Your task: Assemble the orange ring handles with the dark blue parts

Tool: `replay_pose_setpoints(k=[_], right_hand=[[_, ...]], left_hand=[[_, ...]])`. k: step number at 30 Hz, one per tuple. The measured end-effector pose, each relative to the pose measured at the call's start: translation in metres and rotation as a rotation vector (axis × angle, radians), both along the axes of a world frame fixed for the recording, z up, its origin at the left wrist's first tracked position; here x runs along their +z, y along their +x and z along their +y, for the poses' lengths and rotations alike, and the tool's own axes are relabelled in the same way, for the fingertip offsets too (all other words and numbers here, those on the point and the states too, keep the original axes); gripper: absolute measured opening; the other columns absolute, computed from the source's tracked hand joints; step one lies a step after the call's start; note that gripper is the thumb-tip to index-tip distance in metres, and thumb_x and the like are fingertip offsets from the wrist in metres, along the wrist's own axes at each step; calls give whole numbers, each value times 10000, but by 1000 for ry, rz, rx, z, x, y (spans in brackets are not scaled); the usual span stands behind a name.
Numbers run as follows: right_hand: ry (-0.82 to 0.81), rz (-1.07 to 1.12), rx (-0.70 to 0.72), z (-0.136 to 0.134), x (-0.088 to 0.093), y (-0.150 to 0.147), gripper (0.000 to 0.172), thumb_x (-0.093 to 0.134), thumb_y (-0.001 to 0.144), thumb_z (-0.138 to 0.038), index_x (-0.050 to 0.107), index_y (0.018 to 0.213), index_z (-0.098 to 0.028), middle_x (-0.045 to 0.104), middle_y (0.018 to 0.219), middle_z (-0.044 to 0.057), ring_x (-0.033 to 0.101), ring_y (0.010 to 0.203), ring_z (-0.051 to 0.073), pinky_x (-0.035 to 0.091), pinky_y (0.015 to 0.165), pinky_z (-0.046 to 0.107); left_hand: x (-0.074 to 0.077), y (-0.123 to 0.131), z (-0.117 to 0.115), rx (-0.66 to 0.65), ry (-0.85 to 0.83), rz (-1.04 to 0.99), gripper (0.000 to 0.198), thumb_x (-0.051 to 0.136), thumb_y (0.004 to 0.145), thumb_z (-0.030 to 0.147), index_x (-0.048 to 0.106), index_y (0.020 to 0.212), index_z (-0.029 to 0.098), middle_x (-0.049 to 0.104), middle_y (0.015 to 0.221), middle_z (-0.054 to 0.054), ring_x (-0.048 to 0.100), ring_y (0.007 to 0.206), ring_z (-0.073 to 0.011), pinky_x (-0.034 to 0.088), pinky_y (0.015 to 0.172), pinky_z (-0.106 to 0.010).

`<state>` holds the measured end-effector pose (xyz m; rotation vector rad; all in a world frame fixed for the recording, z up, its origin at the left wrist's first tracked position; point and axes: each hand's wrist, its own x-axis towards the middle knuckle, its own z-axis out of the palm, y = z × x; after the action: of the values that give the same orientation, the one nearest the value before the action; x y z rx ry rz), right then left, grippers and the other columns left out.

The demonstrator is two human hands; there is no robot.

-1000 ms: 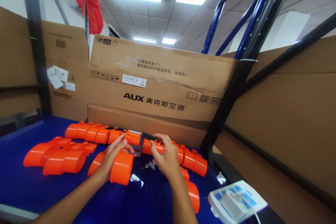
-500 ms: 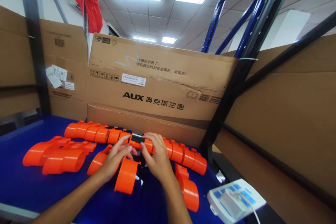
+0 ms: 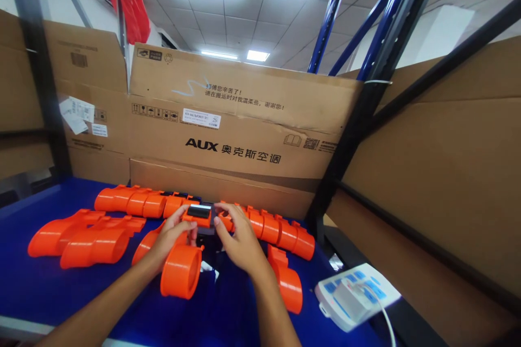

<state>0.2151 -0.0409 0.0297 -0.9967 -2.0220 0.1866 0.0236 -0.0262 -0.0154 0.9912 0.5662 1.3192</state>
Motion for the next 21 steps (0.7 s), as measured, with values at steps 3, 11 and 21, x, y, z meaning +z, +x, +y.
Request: replay_pose_setpoints(k=[3, 11, 21], right_hand=[[-28, -217, -72, 2, -4, 5, 152, 587, 948, -288, 685, 1058, -253, 657, 1099, 78, 568, 1082, 272, 442, 974, 458], [-154, -541, -60, 1, -16, -4, 216, 756, 805, -320, 731, 1013, -268, 593, 1138, 74, 502, 1121, 303, 372, 998, 478], [-158, -437, -17, -1, -11, -6, 117, 674, 783, -167, 664, 888, -218, 613, 1037, 62, 532, 1031, 254, 418, 911, 375]], left_hand=[[0, -1, 1, 63, -29, -22, 454, 754, 713, 290, 512, 1091, 221, 612, 619, 64, 529, 457, -97, 446, 505, -213], [1, 0, -1, 47, -27, -15, 371, 759, 705, 302, 539, 992, 216, 602, 614, 63, 520, 464, -86, 433, 506, -198], [3, 0, -1, 24, -2, -19, 353, 768, 713, 304, 542, 968, 210, 612, 611, 52, 522, 464, -91, 438, 493, -197]])
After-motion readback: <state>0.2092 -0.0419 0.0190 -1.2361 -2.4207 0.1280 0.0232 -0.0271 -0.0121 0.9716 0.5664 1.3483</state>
